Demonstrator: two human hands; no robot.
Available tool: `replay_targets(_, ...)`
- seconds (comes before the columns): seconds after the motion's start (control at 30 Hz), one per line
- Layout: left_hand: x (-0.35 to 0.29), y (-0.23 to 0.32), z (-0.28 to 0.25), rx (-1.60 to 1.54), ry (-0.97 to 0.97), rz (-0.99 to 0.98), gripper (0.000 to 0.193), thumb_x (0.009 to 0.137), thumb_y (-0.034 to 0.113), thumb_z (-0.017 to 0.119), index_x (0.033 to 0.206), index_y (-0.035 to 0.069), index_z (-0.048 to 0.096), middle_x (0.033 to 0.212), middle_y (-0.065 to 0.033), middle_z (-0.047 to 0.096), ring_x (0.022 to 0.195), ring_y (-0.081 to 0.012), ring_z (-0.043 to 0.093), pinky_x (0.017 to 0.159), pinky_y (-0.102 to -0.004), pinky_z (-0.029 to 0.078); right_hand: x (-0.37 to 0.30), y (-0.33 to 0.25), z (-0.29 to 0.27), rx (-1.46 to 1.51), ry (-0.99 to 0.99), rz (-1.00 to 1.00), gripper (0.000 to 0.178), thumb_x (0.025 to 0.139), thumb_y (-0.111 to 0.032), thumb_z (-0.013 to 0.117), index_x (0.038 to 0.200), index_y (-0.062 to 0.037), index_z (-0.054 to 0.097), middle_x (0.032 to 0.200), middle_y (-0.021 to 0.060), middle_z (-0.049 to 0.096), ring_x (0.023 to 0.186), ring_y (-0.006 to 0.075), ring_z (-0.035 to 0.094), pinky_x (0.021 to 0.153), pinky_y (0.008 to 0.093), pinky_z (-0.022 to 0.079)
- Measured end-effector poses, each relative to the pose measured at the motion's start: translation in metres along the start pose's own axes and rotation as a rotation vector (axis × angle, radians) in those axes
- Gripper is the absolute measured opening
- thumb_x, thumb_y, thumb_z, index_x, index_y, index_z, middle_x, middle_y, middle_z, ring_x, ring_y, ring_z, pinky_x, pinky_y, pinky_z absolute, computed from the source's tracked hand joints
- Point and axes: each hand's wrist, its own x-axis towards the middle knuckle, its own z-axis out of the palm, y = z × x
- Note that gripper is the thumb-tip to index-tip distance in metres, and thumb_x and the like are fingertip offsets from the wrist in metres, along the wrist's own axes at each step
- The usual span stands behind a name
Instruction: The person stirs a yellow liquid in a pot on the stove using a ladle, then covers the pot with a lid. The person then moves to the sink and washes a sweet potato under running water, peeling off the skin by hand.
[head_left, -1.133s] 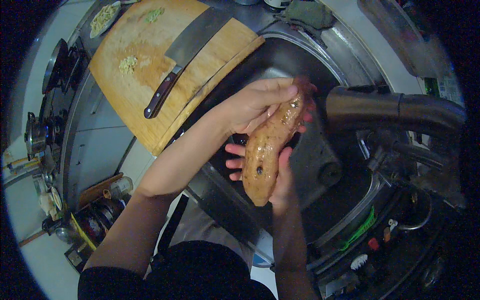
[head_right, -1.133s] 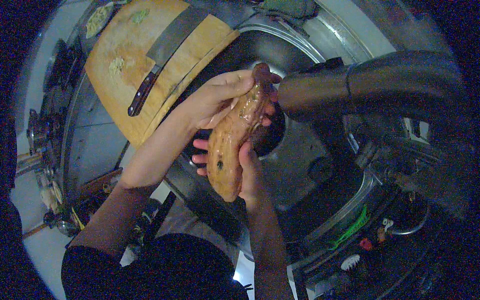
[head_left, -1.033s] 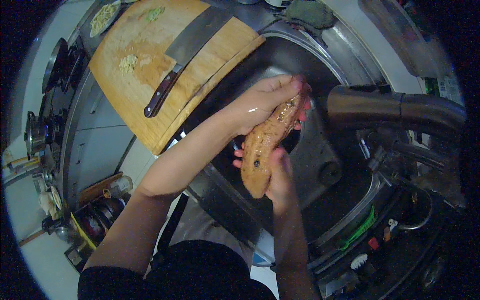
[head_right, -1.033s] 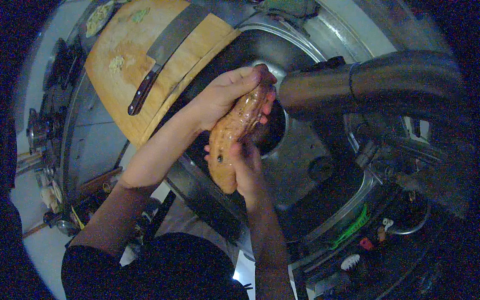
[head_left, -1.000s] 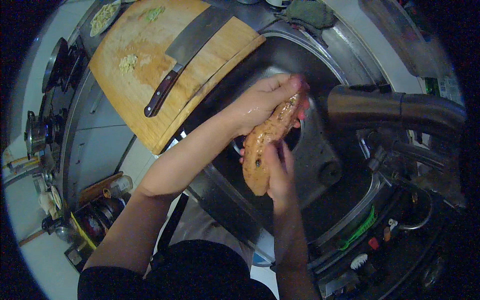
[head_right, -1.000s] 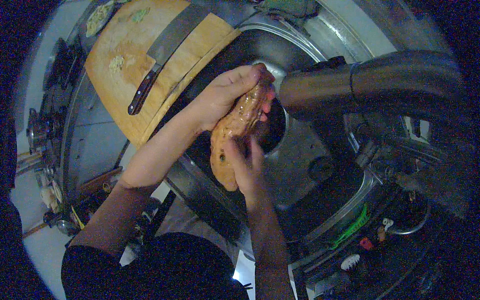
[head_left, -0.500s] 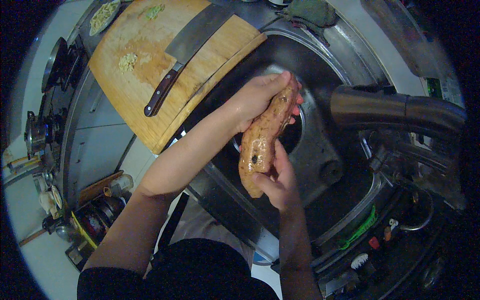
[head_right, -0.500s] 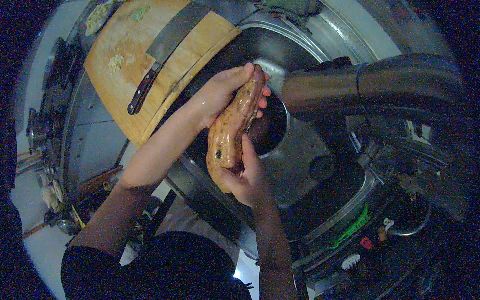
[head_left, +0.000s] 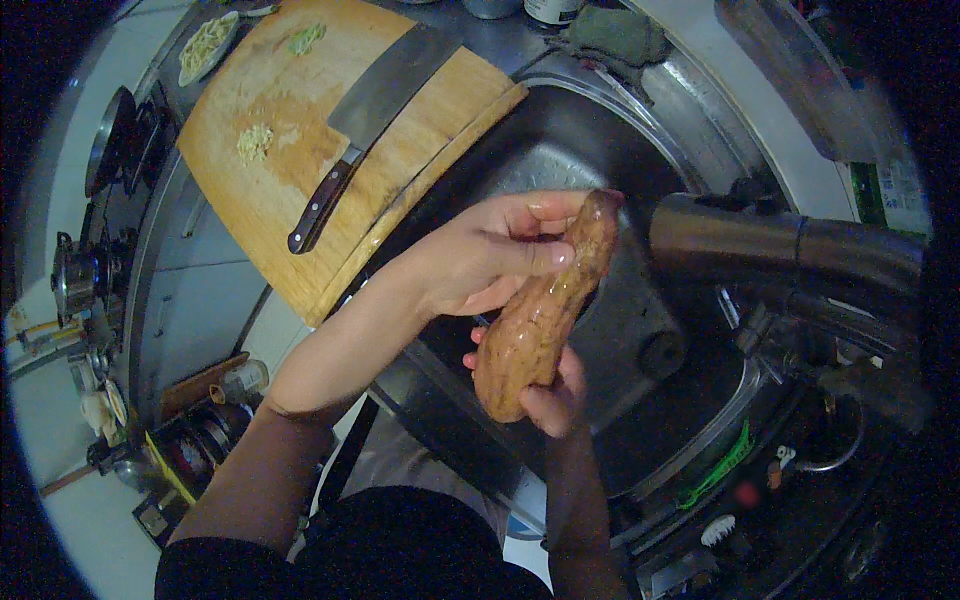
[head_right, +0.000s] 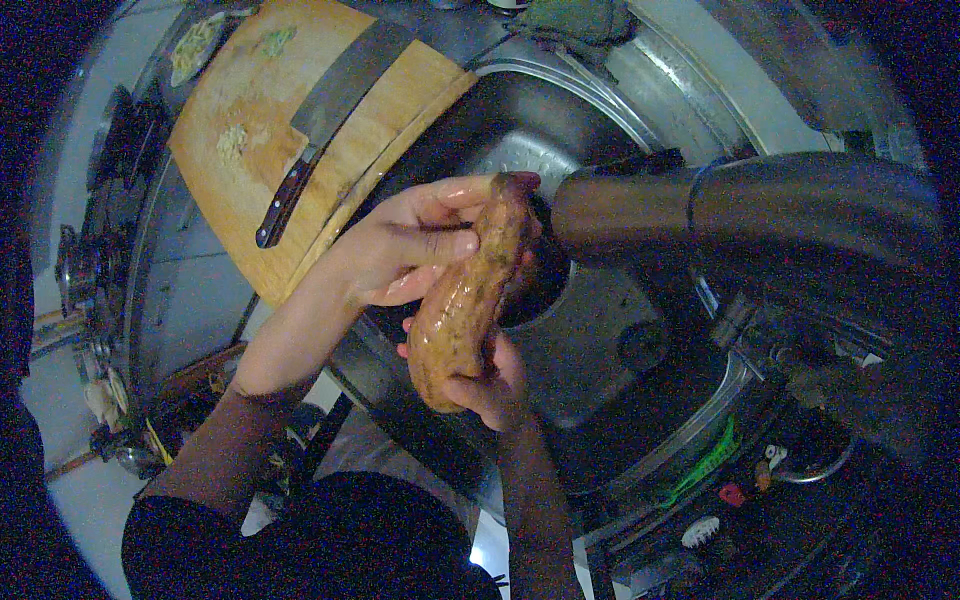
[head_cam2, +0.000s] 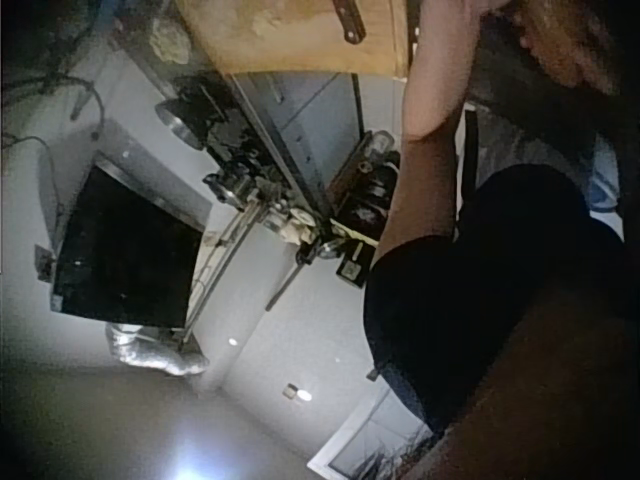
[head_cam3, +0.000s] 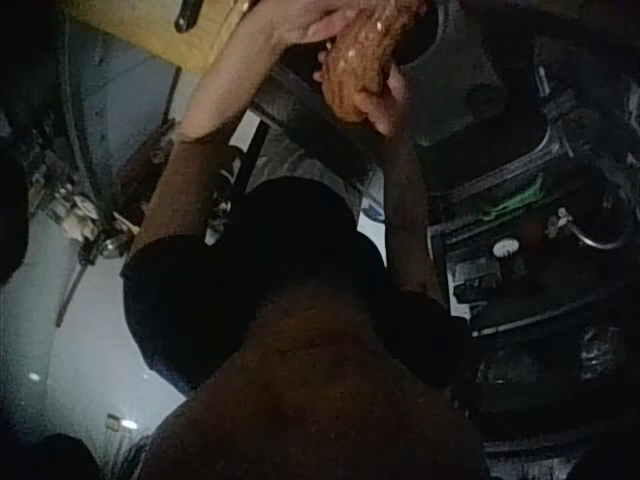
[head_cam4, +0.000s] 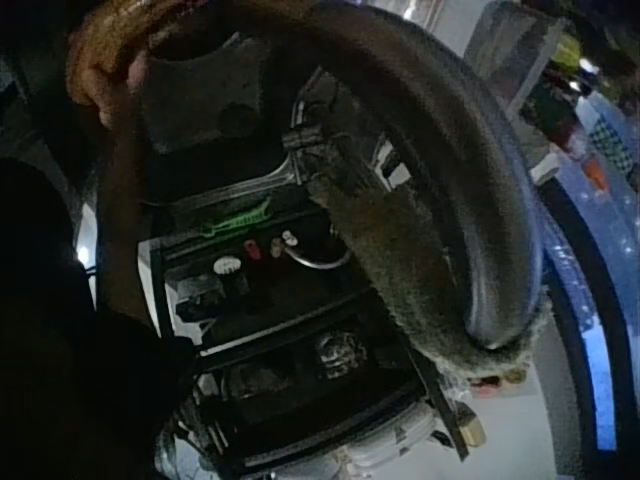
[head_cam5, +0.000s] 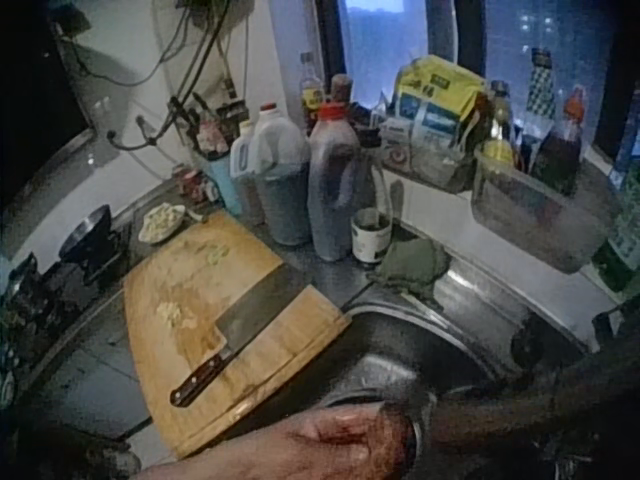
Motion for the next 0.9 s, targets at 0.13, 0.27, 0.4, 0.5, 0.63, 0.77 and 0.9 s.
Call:
replay_targets(0.13, 0.009, -0.02, -0.018, 0.042, 0.027, -0.025, 0.045, 0.082, 0.007, 0.054, 0.123, 0.001, 0.037, 0.106, -0.0106, 0.053, 0.094, -0.0198, 0.055, 0.081, -0.032, 0.047, 0.003, 0.014, -0.007, 0.126, 0.113, 0.034, 0.067, 0.079, -0.032, 0.059, 0.126, 0.0003, 0.026, 0.115, 0.021, 0.047, 0.096, 0.0304, 0.055, 0.082, 0.0388, 0.046)
replay_targets(0.27, 0.024, -0.08, -0.108, 0.273, 0.403, -0.428, 0.033, 0.083, 0.018, 0.054, 0.11, 0.001, 0.048, 0.09, -0.0105, 0.057, 0.078, -0.0185, 0.057, 0.07, -0.0308, 0.048, 0.021, 0.062, -0.025, 0.153, 0.401, 0.167, 0.049, 0.085, -0.028, 0.053, 0.122, -0.0017, 0.035, 0.109, 0.0147, 0.051, 0.092, 0.0244, 0.056, 0.076, 0.0356, 0.048)
replay_targets(0.4, 0.058, -0.132, -0.155, 1.391, 0.38, -0.943, 0.039, 0.082, 0.035, 0.048, 0.1, 0.002, 0.059, 0.1, -0.0164, 0.059, 0.084, -0.0286, 0.059, 0.074, -0.0369, 0.047, 0.032, 0.133, -0.103, -0.307, 0.658, 0.319, 0.036, 0.084, -0.026, 0.054, 0.113, -0.005, 0.047, 0.097, 0.0069, 0.056, 0.088, 0.0162, 0.054, 0.077, 0.0288, 0.044)
replay_targets(0.5, 0.045, -0.146, -0.233, 1.78, 0.111, -0.811, 0.036, 0.078, 0.036, 0.05, 0.091, 0.006, 0.064, 0.099, -0.0146, 0.06, 0.088, -0.0303, 0.058, 0.078, -0.0395, 0.045, 0.065, 0.146, -0.1, -0.58, 0.604, 0.37, 0.035, 0.084, -0.024, 0.053, 0.111, -0.0037, 0.049, 0.099, 0.007, 0.057, 0.088, 0.0176, 0.054, 0.078, 0.0297, 0.042)
replay_targets(0.63, 0.064, -0.145, -0.202, 1.808, 0.239, -0.748, 0.033, 0.076, 0.032, 0.05, 0.093, 0.007, 0.064, 0.099, -0.0151, 0.06, 0.093, -0.0307, 0.057, 0.081, -0.0413, 0.044, 0.076, 0.157, -0.14, -0.956, 0.684, 0.338, 0.038, 0.084, -0.023, 0.05, 0.115, -0.0011, 0.046, 0.108, 0.0124, 0.054, 0.1, 0.0256, 0.051, 0.085, 0.0346, 0.039)
replay_targets(0.77, 0.057, -0.143, -0.18, 1.886, -0.07, -0.732, 0.034, 0.078, 0.022, 0.046, 0.1, 0.0, 0.059, 0.102, -0.0205, 0.057, 0.097, -0.0316, 0.056, 0.083, -0.0415, 0.044, 0.083, 0.157, -0.141, -1.099, 0.512, -0.01, 0.046, 0.082, -0.03, 0.05, 0.118, -0.0018, 0.044, 0.115, 0.0165, 0.051, 0.109, 0.0291, 0.045, 0.091, 0.0362, 0.036)
replay_targets(0.9, 0.059, -0.155, -0.166, 1.858, 0.044, -0.616, 0.034, 0.078, 0.013, 0.042, 0.101, -0.006, 0.057, 0.103, -0.0219, 0.056, 0.097, -0.0324, 0.055, 0.081, -0.0392, 0.046, 0.07, 0.125, -0.122, -1.23, 0.624, 0.201, 0.053, 0.08, -0.038, 0.05, 0.119, -0.0018, 0.044, 0.12, 0.0192, 0.045, 0.111, 0.0315, 0.043, 0.094, 0.0388, 0.032)
